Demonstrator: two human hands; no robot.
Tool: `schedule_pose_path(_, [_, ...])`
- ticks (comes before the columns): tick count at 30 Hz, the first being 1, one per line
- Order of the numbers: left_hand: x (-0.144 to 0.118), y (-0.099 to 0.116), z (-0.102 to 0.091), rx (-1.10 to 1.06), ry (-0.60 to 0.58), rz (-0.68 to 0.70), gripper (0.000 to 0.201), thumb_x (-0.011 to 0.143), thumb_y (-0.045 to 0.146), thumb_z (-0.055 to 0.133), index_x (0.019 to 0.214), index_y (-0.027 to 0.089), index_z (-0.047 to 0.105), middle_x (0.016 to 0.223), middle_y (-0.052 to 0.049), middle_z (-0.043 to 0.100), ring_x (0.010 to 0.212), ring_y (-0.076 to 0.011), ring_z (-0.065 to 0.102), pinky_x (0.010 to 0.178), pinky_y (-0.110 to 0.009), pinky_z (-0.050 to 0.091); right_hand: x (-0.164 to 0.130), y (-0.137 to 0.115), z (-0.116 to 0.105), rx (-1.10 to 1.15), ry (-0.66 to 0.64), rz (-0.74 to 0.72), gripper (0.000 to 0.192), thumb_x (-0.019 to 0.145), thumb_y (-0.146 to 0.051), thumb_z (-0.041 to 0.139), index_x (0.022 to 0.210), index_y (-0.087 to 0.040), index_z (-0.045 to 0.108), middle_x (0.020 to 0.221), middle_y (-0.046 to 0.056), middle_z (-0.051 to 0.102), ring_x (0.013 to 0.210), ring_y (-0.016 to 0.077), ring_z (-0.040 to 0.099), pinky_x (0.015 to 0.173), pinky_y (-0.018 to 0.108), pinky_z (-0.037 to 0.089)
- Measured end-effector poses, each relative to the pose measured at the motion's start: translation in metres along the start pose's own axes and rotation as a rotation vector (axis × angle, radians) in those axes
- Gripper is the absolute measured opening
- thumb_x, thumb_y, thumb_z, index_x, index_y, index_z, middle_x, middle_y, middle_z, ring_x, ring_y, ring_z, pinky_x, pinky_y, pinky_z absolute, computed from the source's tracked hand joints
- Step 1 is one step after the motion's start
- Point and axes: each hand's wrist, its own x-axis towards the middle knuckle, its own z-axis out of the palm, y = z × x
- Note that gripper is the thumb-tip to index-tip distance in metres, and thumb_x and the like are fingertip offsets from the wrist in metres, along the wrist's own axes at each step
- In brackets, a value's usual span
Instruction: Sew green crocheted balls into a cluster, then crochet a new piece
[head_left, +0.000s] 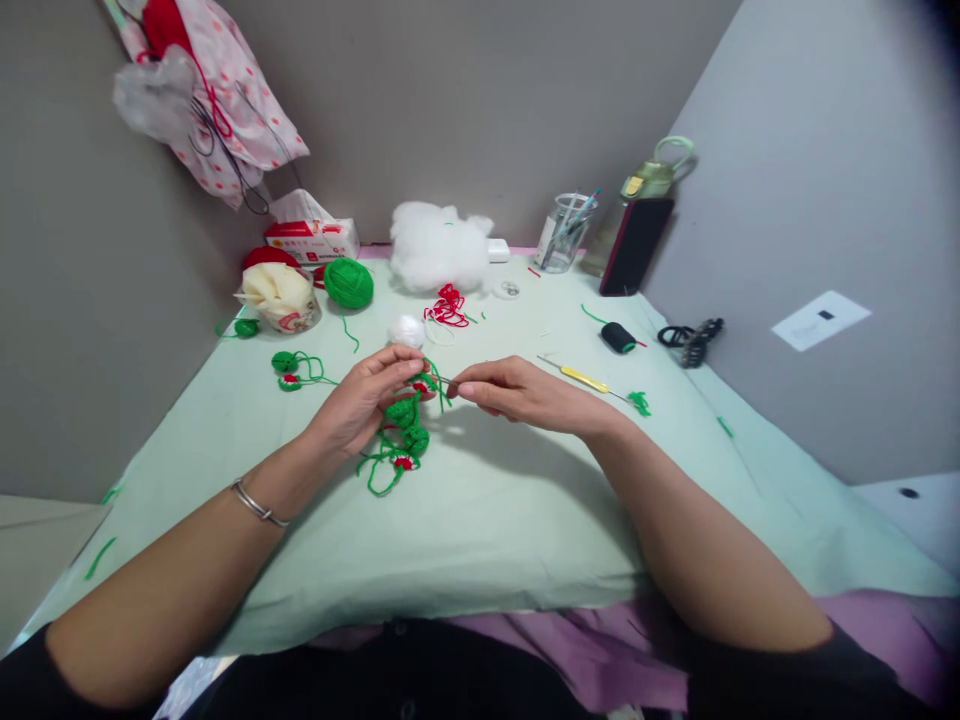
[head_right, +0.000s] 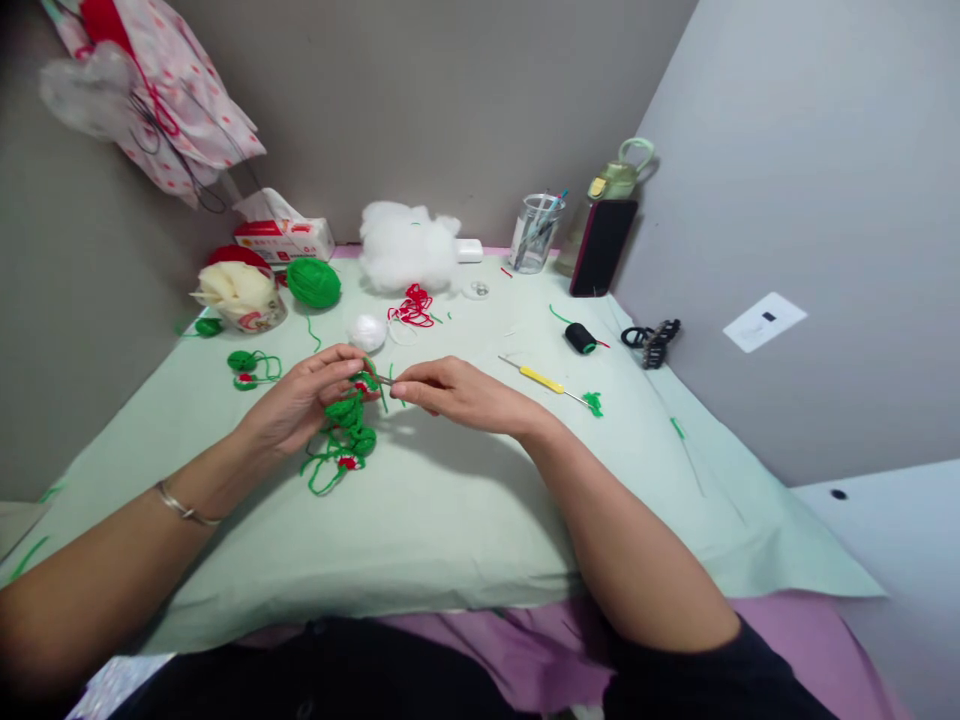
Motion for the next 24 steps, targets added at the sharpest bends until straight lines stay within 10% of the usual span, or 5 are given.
schedule_pose_path(24, [-0.0056, -0.0081, 0.0067, 0.071, -0.130, -0.053, 0.020, 0.079, 0.034, 0.083, 0.087, 0.020, 0.072, 0.080, 0.002, 0.068, 0.069, -0.0113, 0.063, 0.083, -0.032, 0.059, 0.0001, -0.0090, 0.0113, -0.277, 0.124, 0.054, 0.034, 0.099, -0.042, 0.056, 0.092, -0.018, 0.078, 0.062, -0.004, 0.048, 0.059, 0.0098, 0.035, 0.060, 0.027, 0.027])
